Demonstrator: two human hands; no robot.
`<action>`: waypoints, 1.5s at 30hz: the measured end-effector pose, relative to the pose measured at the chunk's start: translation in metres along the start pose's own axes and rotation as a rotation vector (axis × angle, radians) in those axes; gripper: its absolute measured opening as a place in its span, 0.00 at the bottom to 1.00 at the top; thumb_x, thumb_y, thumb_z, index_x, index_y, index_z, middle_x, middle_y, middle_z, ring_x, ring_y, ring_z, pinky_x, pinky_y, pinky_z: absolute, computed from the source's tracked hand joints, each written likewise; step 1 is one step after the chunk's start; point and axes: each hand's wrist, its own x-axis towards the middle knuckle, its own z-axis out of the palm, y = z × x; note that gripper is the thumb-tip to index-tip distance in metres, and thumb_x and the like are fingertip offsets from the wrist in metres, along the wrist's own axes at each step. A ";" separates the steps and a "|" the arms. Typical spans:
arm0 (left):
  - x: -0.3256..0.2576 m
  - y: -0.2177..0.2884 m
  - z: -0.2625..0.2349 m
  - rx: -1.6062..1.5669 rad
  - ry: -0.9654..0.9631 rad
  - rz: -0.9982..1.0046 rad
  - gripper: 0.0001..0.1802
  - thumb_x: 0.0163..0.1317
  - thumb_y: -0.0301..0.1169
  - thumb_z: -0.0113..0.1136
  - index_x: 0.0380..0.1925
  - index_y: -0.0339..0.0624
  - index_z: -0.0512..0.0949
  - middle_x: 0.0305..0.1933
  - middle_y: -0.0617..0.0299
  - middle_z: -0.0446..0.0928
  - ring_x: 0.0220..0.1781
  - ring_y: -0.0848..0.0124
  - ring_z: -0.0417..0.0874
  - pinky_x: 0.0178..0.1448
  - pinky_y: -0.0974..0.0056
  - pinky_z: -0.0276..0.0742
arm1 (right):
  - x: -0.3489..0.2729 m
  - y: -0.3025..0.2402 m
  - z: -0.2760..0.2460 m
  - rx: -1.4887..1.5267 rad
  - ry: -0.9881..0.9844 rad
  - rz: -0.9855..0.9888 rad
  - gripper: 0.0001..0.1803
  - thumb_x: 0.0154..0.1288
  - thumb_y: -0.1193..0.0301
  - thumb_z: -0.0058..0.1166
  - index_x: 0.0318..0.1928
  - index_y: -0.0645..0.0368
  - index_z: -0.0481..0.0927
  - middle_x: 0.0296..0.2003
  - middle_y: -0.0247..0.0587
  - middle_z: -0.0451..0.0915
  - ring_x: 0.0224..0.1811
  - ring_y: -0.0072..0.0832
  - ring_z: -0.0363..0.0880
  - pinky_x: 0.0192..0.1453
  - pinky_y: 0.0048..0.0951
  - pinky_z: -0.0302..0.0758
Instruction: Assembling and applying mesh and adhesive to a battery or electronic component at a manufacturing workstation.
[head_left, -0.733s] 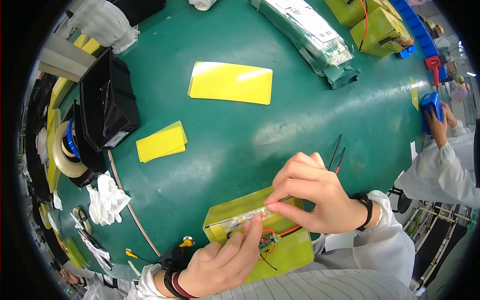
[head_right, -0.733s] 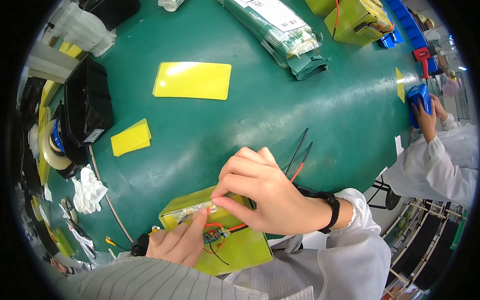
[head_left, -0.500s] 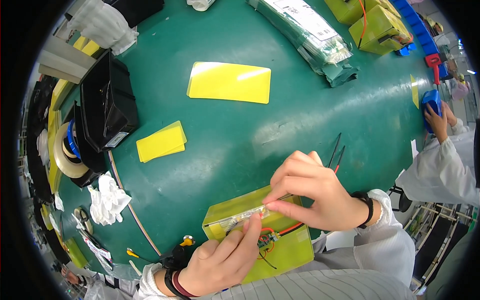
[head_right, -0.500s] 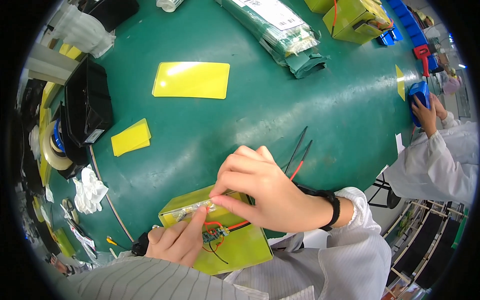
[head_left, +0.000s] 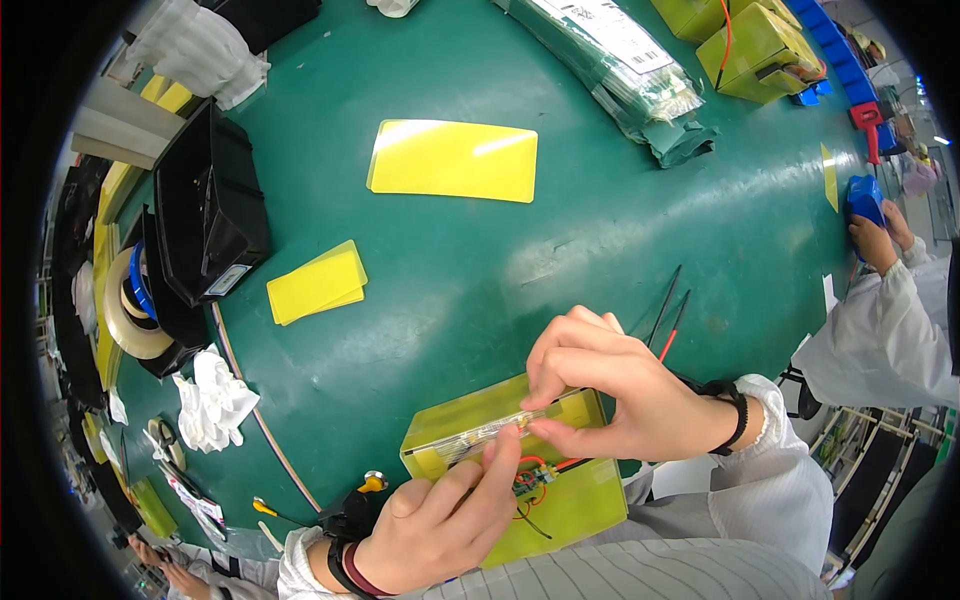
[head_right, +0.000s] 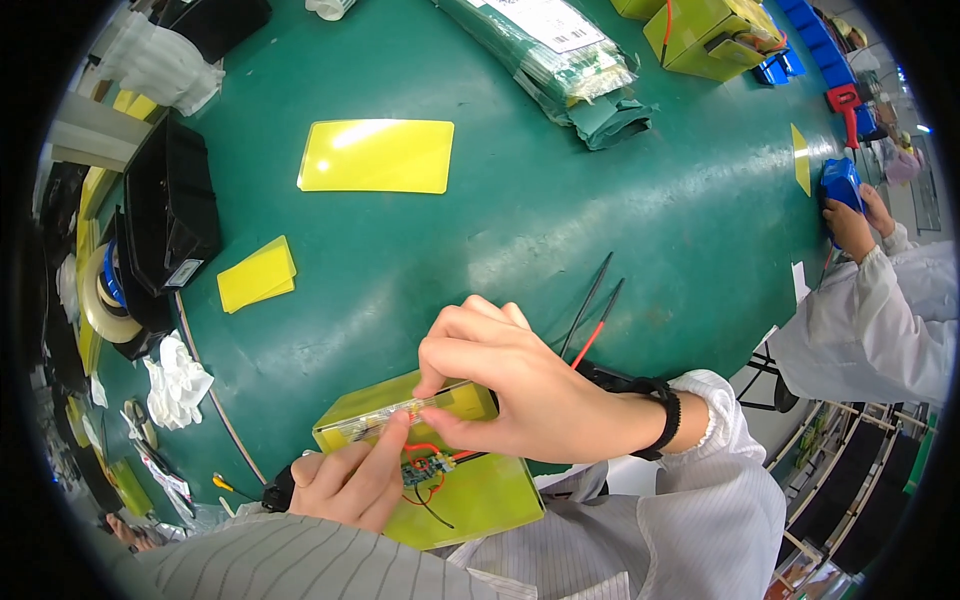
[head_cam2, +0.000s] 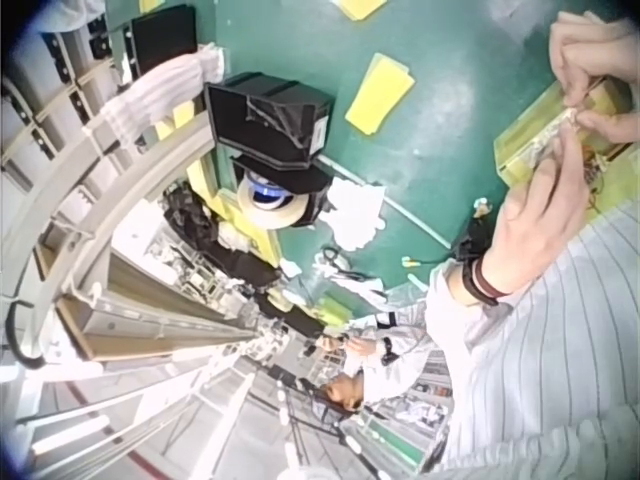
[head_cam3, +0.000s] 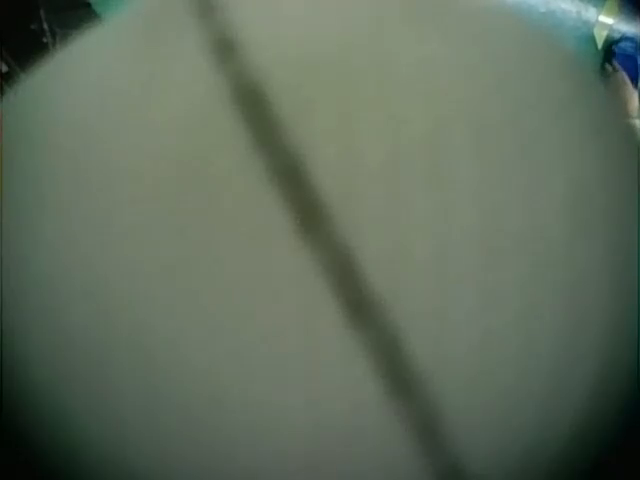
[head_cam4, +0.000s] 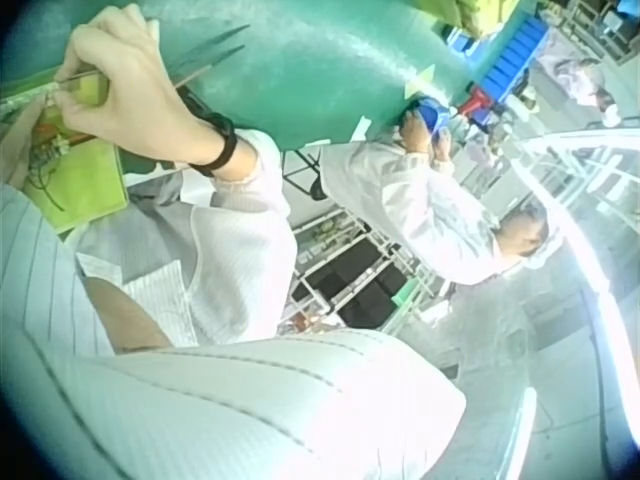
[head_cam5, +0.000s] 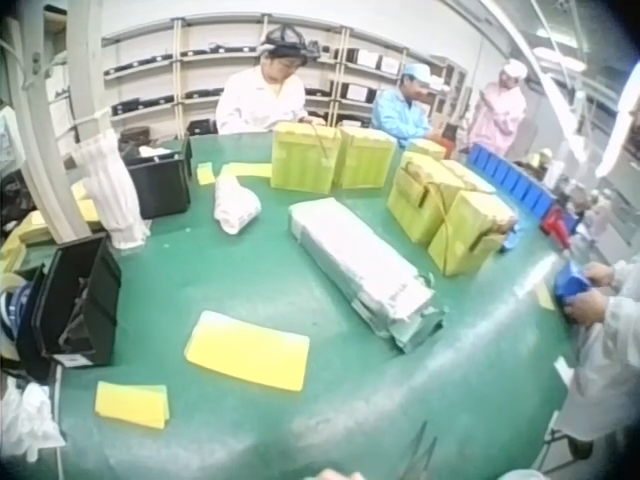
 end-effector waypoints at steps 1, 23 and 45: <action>0.000 0.000 0.000 -0.001 -0.004 0.000 0.07 0.41 0.28 0.63 0.24 0.50 0.76 0.61 0.63 0.81 0.41 0.78 0.76 0.41 0.68 0.57 | 0.000 0.000 0.001 0.020 -0.005 0.008 0.11 0.56 0.73 0.71 0.38 0.54 0.81 0.41 0.33 0.77 0.47 0.31 0.72 0.50 0.33 0.61; 0.002 0.000 0.000 -0.028 0.018 0.007 0.07 0.47 0.25 0.65 0.23 0.49 0.75 0.61 0.62 0.81 0.40 0.77 0.75 0.43 0.67 0.58 | 0.003 0.006 -0.004 0.128 -0.016 0.025 0.09 0.59 0.73 0.71 0.35 0.54 0.82 0.38 0.32 0.78 0.46 0.29 0.74 0.51 0.33 0.62; -0.002 -0.017 -0.018 -0.597 0.100 -0.504 0.21 0.50 0.19 0.66 0.48 0.37 0.83 0.57 0.58 0.78 0.44 0.70 0.78 0.46 0.65 0.66 | -0.008 -0.014 0.005 -0.641 0.161 -0.322 0.16 0.54 0.66 0.71 0.42 0.58 0.83 0.35 0.26 0.79 0.38 0.24 0.77 0.37 0.30 0.60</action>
